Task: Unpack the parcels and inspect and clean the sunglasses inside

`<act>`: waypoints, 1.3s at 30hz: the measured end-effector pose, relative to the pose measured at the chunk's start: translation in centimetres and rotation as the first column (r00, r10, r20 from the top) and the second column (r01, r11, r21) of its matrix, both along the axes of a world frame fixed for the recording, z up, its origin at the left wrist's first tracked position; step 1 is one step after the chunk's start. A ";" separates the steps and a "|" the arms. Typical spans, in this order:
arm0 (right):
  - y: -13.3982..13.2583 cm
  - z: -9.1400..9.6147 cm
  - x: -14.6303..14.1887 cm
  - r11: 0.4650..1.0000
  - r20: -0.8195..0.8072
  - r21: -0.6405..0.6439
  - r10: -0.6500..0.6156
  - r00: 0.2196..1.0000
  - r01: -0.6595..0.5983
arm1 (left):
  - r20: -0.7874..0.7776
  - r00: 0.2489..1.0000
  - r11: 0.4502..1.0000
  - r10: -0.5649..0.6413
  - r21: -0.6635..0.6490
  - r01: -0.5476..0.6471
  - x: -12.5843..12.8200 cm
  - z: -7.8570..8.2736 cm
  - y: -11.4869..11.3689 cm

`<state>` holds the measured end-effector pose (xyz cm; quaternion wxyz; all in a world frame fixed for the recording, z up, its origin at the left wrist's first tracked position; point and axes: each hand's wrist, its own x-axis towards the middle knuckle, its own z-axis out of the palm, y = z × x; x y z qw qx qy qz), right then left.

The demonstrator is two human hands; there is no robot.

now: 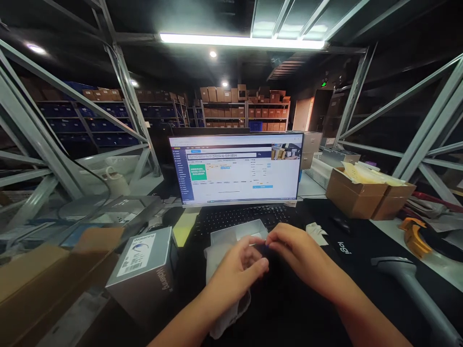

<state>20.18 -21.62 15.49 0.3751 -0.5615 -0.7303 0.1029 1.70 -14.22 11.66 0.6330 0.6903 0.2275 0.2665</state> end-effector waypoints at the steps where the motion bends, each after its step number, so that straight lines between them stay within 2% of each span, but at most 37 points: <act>1: -0.1 0.0 -0.2 1.000 0.007 0.001 0.008 1.000 -0.008 | 0.028 0.999 0.999 -0.040 -0.036 0.041 0.1 -0.1 0.0; 3: -0.3 0.1 -0.4 1.000 0.019 -0.002 0.016 1.000 -0.016 | 0.074 0.995 0.992 -0.071 -0.095 0.078 0.3 -0.2 -0.1; 6: -0.5 0.2 -0.6 0.999 0.014 -0.038 0.022 1.000 -0.021 | 0.091 0.996 0.991 -0.007 -0.136 0.019 0.4 -0.3 -0.2; 10: -0.5 0.2 -0.4 0.998 -0.008 -0.065 0.008 1.000 -0.008 | 0.037 0.999 0.998 0.027 -0.050 -0.025 0.3 -0.4 -0.1; 17: 0.1 0.1 0.7 0.986 -0.019 -0.015 -0.169 0.985 0.168 | 0.004 0.998 0.996 0.055 -0.066 -0.054 -0.3 0.3 0.4; 20: 0.4 -0.4 0.5 0.967 0.046 0.113 -0.237 0.971 0.230 | 0.015 0.998 0.992 0.068 -0.105 -0.066 -0.9 0.7 1.0; 23: 0.7 -0.9 -0.4 0.950 0.185 0.292 -0.171 0.968 0.112 | 0.110 0.987 0.988 0.114 -0.115 -0.101 -1.4 0.9 1.6; 24: 0.8 -1.1 -0.7 0.927 0.242 0.371 -0.150 0.958 0.051 | 0.136 0.983 0.987 0.120 -0.118 -0.104 -1.5 0.9 1.8; 26: 0.9 -1.3 -1.2 0.846 0.362 0.530 -0.157 0.919 -0.064 | 0.139 0.986 0.988 0.088 -0.140 -0.069 -1.5 1.0 2.0; 28: 0.9 -1.4 -1.5 0.781 0.468 0.601 -0.170 0.867 -0.171 | 0.075 0.997 0.987 -0.016 -0.160 0.028 -1.6 1.1 2.3; 29: 0.9 -1.4 -1.6 0.781 0.521 0.583 -0.147 0.841 -0.224 | 0.036 0.996 0.983 -0.087 -0.162 0.092 -1.6 1.2 2.4; 30: 0.9 -1.4 -1.6 0.806 0.571 0.527 -0.101 0.815 -0.270 | -0.003 0.987 0.975 -0.160 -0.157 0.158 -1.8 1.2 2.5; 32: 0.8 -1.4 -1.6 0.870 0.627 0.360 0.042 0.778 -0.337 | -0.061 0.958 0.952 -0.280 -0.145 0.269 -2.1 1.2 2.8; 34: 0.7 -1.5 -1.6 0.913 0.604 0.185 0.186 0.775 -0.363 | -0.090 0.928 0.926 -0.363 -0.151 0.347 -2.6 1.1 3.2; 37: 0.7 -1.4 -1.4 0.942 0.494 0.008 0.287 0.821 -0.334 | -0.137 0.903 0.909 -0.408 -0.159 0.386 -3.1 0.9 3.6; 39: 0.8 -1.3 -1.3 0.952 0.439 -0.054 0.294 0.849 -0.301 | -0.211 0.905 0.929 -0.370 -0.118 0.352 -3.1 0.9 3.6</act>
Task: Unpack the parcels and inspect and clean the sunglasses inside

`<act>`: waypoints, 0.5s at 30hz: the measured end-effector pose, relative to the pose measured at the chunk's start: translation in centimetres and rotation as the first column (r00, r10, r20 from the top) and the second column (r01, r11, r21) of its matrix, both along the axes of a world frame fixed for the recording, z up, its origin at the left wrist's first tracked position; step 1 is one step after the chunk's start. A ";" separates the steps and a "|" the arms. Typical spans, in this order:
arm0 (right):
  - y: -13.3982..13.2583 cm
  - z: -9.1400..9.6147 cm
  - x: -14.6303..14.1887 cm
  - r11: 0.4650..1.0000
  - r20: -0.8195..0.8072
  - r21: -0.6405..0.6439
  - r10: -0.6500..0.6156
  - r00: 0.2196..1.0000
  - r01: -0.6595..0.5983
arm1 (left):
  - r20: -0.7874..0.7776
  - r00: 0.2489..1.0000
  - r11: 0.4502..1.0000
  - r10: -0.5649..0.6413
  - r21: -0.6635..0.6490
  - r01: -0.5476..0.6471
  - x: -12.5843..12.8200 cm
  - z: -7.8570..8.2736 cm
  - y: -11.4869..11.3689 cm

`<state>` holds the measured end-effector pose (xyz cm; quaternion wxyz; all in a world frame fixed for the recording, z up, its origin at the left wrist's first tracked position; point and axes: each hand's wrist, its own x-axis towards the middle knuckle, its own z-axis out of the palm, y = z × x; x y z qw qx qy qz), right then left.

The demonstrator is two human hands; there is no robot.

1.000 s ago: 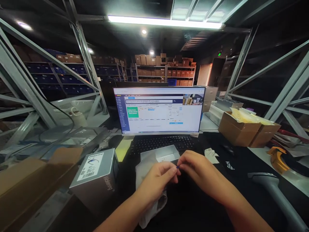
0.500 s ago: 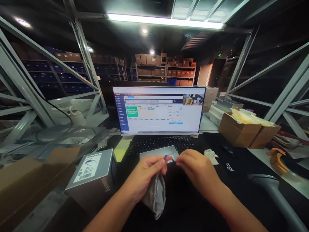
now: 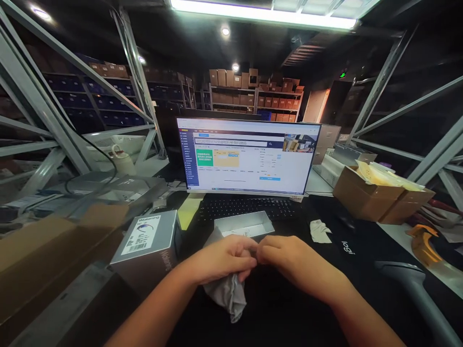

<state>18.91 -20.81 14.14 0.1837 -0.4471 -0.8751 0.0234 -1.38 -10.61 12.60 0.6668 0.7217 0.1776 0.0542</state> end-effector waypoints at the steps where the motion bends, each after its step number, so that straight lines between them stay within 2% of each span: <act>1: 0.1 0.0 0.0 1.000 -0.023 -0.018 -0.012 1.000 0.012 | -0.024 0.999 0.999 0.032 0.045 -0.031 0.1 0.1 -0.1; 3: 0.3 -0.1 0.1 0.999 -0.113 -0.042 -0.024 0.993 0.019 | -0.063 0.993 0.985 0.103 0.144 -0.093 0.4 0.3 -0.3; 5: 0.5 -0.4 0.0 0.993 -0.275 -0.112 -0.067 0.959 0.038 | -0.063 0.979 0.948 0.195 0.270 -0.171 0.7 0.5 -0.8; 7: 0.8 -0.8 -0.2 0.958 -0.460 -0.280 -0.190 0.868 0.061 | -0.044 0.960 0.872 0.277 0.431 -0.232 0.9 0.5 -1.2; 9: 1.1 -1.1 -0.3 0.886 -0.574 -0.459 -0.359 0.736 0.074 | 0.011 0.943 0.750 0.333 0.602 -0.272 1.1 0.1 -1.7; 10: 1.2 -1.1 -0.4 0.850 -0.602 -0.522 -0.427 0.675 0.072 | 0.064 0.935 0.661 0.348 0.691 -0.293 1.2 -0.2 -1.9; 11: 1.4 -1.1 -0.4 0.823 -0.618 -0.564 -0.476 0.625 0.069 | 0.142 0.928 0.548 0.346 0.772 -0.322 1.3 -0.6 -2.0; 13: 1.6 -1.0 -0.3 0.791 -0.632 -0.609 -0.533 0.563 0.065 | 0.348 0.902 0.248 0.256 0.878 -0.409 1.6 -1.5 -2.1; 14: 1.7 -0.9 -0.2 0.781 -0.637 -0.623 -0.547 0.543 0.056 | 0.439 0.882 0.097 0.173 0.883 -0.458 1.8 -1.9 -2.1; 15: 1.8 -0.9 -0.1 0.774 -0.646 -0.631 -0.554 0.525 0.040 | 0.508 0.857 -0.027 0.088 0.861 -0.508 1.9 -2.3 -2.1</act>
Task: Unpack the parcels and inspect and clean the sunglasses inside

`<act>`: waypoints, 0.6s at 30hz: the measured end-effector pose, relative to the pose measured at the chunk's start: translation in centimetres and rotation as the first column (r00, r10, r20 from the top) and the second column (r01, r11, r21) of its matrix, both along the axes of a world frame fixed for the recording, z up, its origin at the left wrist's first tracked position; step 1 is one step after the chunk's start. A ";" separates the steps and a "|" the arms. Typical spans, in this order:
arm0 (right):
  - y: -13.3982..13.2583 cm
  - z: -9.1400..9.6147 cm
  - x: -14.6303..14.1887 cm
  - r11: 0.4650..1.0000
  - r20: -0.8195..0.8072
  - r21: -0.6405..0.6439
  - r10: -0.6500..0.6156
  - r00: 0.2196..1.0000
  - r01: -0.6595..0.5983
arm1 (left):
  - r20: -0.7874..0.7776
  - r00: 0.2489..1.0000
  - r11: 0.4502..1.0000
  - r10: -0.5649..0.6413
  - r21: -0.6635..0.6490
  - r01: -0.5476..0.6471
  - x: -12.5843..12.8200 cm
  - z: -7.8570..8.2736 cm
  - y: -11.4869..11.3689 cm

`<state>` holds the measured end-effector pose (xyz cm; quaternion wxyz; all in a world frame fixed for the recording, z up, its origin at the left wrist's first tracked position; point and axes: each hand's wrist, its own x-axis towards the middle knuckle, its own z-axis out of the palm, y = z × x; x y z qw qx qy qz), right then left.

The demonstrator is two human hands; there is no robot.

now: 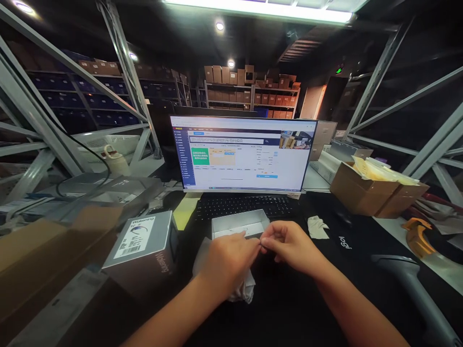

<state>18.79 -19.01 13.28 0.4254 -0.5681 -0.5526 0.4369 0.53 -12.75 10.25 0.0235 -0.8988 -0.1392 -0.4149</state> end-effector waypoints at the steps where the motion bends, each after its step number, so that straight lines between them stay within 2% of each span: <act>1: 0.1 0.0 0.1 1.000 -0.031 -0.004 0.001 1.000 -0.001 | 0.049 0.999 0.993 -0.019 0.116 0.013 0.1 -0.4 0.0; 3: 0.2 -0.2 0.3 1.000 -0.112 0.000 0.017 0.994 -0.017 | 0.119 0.992 0.966 -0.043 0.257 0.010 0.4 -0.9 -0.1; 5: 0.5 -0.5 0.5 0.999 -0.209 0.002 0.051 0.977 -0.052 | 0.153 0.987 0.947 -0.045 0.322 -0.006 0.5 -1.2 -0.2; 9: 1.2 -1.3 0.5 0.989 -0.357 0.001 0.140 0.924 -0.149 | 0.130 0.991 0.932 -0.045 0.361 -0.005 0.3 -1.3 -0.4; 13: 1.2 -1.2 1.2 0.960 -0.367 0.073 0.278 0.887 -0.271 | 0.137 0.989 0.932 -0.058 0.361 0.005 0.1 -1.0 -0.3; 15: 0.6 -0.7 1.7 0.933 -0.253 0.098 0.360 0.898 -0.347 | 0.138 0.990 0.968 -0.024 0.251 -0.012 0.1 -0.6 -0.3; 17: -0.2 -0.2 2.0 0.927 -0.022 0.109 0.364 0.931 -0.359 | 0.082 0.996 0.999 0.031 -0.006 -0.031 0.1 0.0 -0.3; 18: -0.6 0.0 1.9 0.933 0.111 0.123 0.325 0.939 -0.337 | 0.024 0.999 0.984 0.036 -0.177 -0.031 0.1 0.4 -0.3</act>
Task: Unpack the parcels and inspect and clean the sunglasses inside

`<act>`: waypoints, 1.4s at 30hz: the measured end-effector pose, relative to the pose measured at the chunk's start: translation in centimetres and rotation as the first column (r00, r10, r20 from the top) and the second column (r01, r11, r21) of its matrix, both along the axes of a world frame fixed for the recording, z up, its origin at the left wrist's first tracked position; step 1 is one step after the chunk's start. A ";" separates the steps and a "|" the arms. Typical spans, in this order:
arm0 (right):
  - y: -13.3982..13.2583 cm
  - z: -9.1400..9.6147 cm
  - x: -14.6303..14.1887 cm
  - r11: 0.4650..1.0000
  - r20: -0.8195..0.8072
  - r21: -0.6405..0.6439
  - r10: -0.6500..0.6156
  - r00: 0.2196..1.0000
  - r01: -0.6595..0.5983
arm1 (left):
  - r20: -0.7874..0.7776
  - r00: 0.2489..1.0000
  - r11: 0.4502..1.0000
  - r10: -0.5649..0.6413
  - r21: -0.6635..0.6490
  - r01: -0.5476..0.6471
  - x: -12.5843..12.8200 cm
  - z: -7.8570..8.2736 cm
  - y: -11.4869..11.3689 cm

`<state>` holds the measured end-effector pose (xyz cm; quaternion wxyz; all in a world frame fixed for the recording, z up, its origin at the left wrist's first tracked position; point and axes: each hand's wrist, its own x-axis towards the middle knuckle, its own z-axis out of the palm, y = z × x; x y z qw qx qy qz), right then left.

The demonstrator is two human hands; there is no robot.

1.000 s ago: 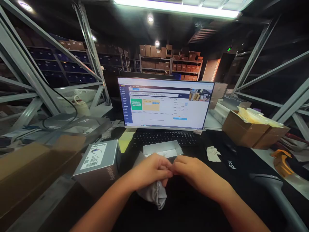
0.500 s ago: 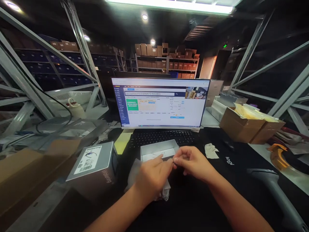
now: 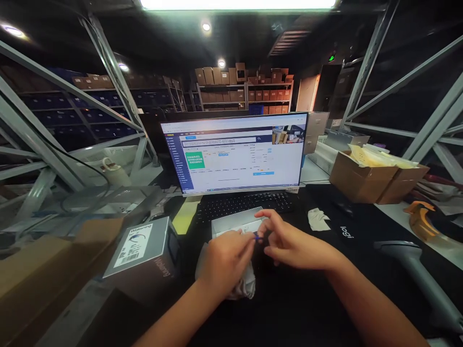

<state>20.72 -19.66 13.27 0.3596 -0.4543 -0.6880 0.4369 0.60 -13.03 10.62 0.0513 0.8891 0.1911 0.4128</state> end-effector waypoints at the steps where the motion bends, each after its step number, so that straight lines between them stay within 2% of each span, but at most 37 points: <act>1: -0.3 0.1 -0.1 0.997 0.107 0.065 -0.051 0.993 0.044 | -0.056 0.998 0.982 -0.031 -0.190 0.020 0.0 0.4 0.1; 2: -0.6 0.2 -0.3 0.989 0.185 0.129 -0.102 0.977 0.079 | -0.101 0.991 0.926 -0.092 -0.375 0.047 -0.1 0.8 0.2; 4: -0.9 0.3 -0.9 0.976 0.248 0.192 -0.154 0.957 0.107 | -0.106 0.965 0.734 -0.239 -0.670 0.108 -0.3 1.5 0.5; 6: -0.9 0.4 -1.4 0.978 0.216 0.180 -0.147 0.965 0.108 | -0.012 0.943 0.543 -0.333 -0.820 0.181 -0.5 1.9 0.9; 7: -0.8 0.4 -1.6 0.978 0.182 0.177 -0.147 0.972 0.114 | 0.039 0.937 0.478 -0.348 -0.852 0.213 -0.6 2.0 1.0; 9: -0.7 0.6 -1.8 0.971 0.125 0.197 -0.165 0.978 0.138 | 0.134 0.936 0.389 -0.324 -0.884 0.261 -0.7 2.0 1.1; 12: -0.5 0.7 -1.9 0.950 0.085 0.255 -0.205 0.975 0.178 | 0.218 0.948 0.302 -0.232 -0.910 0.284 -0.7 1.9 0.9; 17: -0.6 0.5 -1.6 0.909 0.149 0.374 -0.254 0.956 0.183 | 0.281 0.950 0.240 -0.133 -0.921 0.306 -0.6 1.8 0.5; 22: -0.3 -0.3 -1.3 0.823 0.114 0.549 -0.246 0.962 0.146 | 0.307 0.939 0.203 -0.155 -0.920 0.335 -0.5 1.6 0.5; 27: 0.0 -0.3 -1.3 0.761 0.091 0.599 -0.373 0.923 0.248 | 0.357 0.926 0.161 -0.121 -0.914 0.373 -0.3 1.2 0.7; 31: 0.0 0.3 -0.6 0.739 0.052 0.566 -0.475 0.878 0.366 | 0.364 0.925 0.173 -0.113 -0.909 0.379 -0.2 1.1 0.9; 42: 0.0 1.1 0.6 0.761 0.049 0.518 -0.483 0.874 0.392 | 0.330 0.939 0.228 -0.099 -0.911 0.344 -0.2 1.1 0.8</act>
